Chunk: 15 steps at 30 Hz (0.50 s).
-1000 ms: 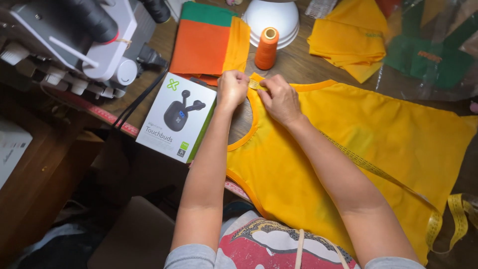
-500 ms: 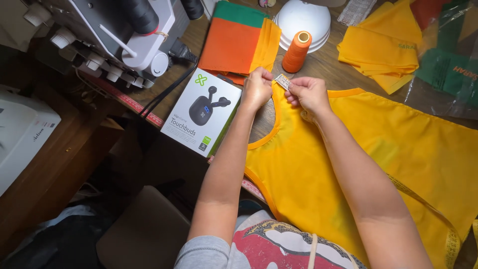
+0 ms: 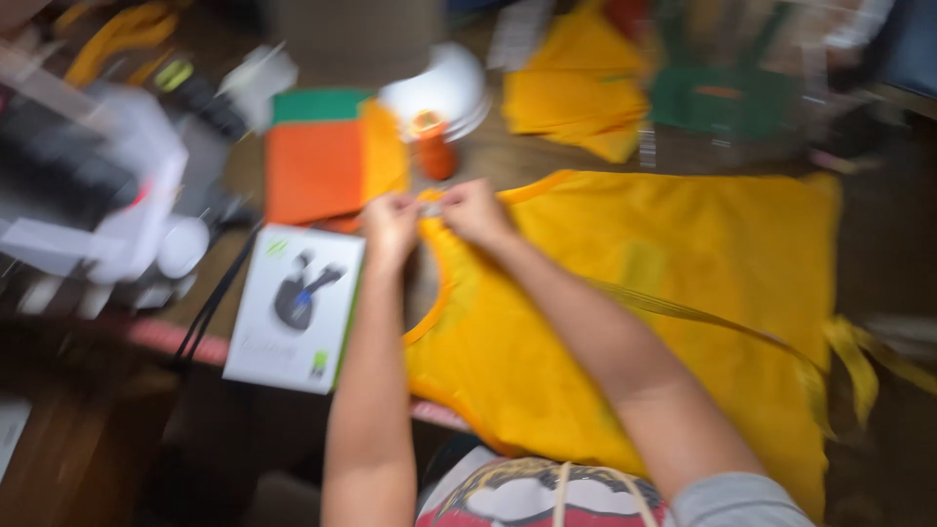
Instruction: Measuring a yellow garment with a tape measure and pinning the fabric for alterations
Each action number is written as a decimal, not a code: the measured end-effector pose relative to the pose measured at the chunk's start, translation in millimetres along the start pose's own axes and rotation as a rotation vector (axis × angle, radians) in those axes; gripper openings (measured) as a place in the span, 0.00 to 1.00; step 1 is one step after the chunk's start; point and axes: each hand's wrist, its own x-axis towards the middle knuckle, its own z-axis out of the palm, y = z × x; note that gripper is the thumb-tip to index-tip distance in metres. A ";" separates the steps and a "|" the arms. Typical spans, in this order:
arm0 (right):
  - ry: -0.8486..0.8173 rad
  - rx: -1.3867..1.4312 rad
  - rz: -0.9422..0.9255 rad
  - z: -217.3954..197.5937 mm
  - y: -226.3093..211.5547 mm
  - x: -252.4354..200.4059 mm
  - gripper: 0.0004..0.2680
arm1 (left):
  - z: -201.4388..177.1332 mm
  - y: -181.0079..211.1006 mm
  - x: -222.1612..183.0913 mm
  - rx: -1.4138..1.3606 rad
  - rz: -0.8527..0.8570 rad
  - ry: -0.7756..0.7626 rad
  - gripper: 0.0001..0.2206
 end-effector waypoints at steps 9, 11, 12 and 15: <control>-0.065 -0.179 0.041 -43.4 -30.0 -20.8 0.10 | -15.9 14.9 -16.1 0.143 0.054 0.118 0.06; -0.126 -0.257 0.101 -56.0 -27.2 -20.6 0.10 | -27.3 44.7 -34.0 0.185 0.016 0.131 0.08; -0.203 -0.223 0.119 -71.9 -30.8 -30.9 0.06 | -31.8 60.1 -43.2 0.137 -0.061 0.123 0.06; -0.318 -0.145 0.164 -107.6 -33.5 -50.1 0.08 | -38.1 73.8 -52.2 0.079 -0.125 0.101 0.06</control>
